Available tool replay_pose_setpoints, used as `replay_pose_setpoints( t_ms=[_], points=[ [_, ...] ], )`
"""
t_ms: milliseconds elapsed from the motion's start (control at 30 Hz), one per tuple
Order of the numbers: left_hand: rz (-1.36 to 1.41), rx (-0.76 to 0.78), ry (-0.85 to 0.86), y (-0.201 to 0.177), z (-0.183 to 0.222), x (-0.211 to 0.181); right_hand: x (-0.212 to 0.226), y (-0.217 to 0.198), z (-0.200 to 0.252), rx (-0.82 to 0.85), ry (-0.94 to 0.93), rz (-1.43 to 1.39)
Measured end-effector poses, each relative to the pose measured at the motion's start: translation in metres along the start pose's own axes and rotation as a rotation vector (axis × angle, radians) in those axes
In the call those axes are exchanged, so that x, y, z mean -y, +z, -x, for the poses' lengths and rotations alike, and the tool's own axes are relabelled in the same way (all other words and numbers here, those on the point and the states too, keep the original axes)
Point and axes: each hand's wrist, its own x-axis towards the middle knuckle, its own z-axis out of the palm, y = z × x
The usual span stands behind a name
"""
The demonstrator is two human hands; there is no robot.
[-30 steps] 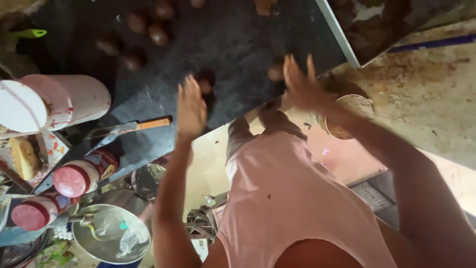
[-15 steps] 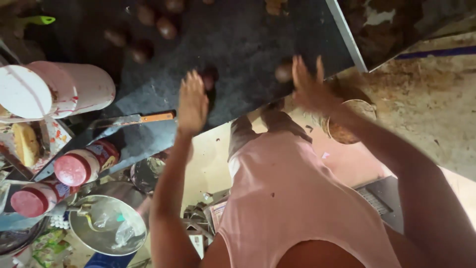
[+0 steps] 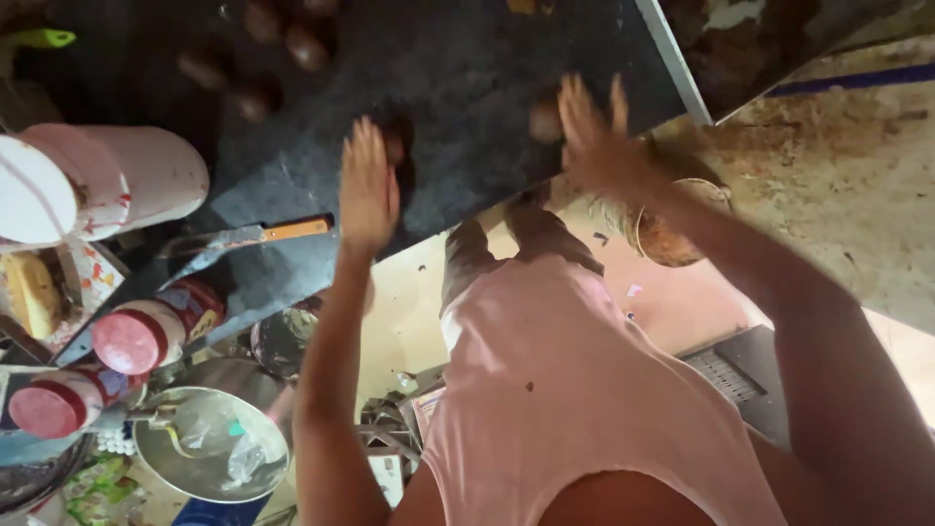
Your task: The person rolls pieces of dough by hand on a counter to form balls and places them onto a tray.
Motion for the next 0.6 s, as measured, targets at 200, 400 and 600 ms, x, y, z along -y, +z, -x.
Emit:
replay_pose_setpoints(
  t_ms=[200,400,600],
  points=[
    [-0.101,-0.019,0.024,0.046,-0.019,-0.082,0.091,-0.010,-0.057,-0.228,0.071,-0.432],
    [-0.102,-0.114,-0.117,0.002,-0.090,-0.008,-0.033,-0.005,-0.081,-0.105,0.185,-0.778],
    [0.016,-0.026,0.083,0.010,0.045,-0.046,0.092,-0.024,-0.009,0.382,0.107,-0.567]
  ],
)
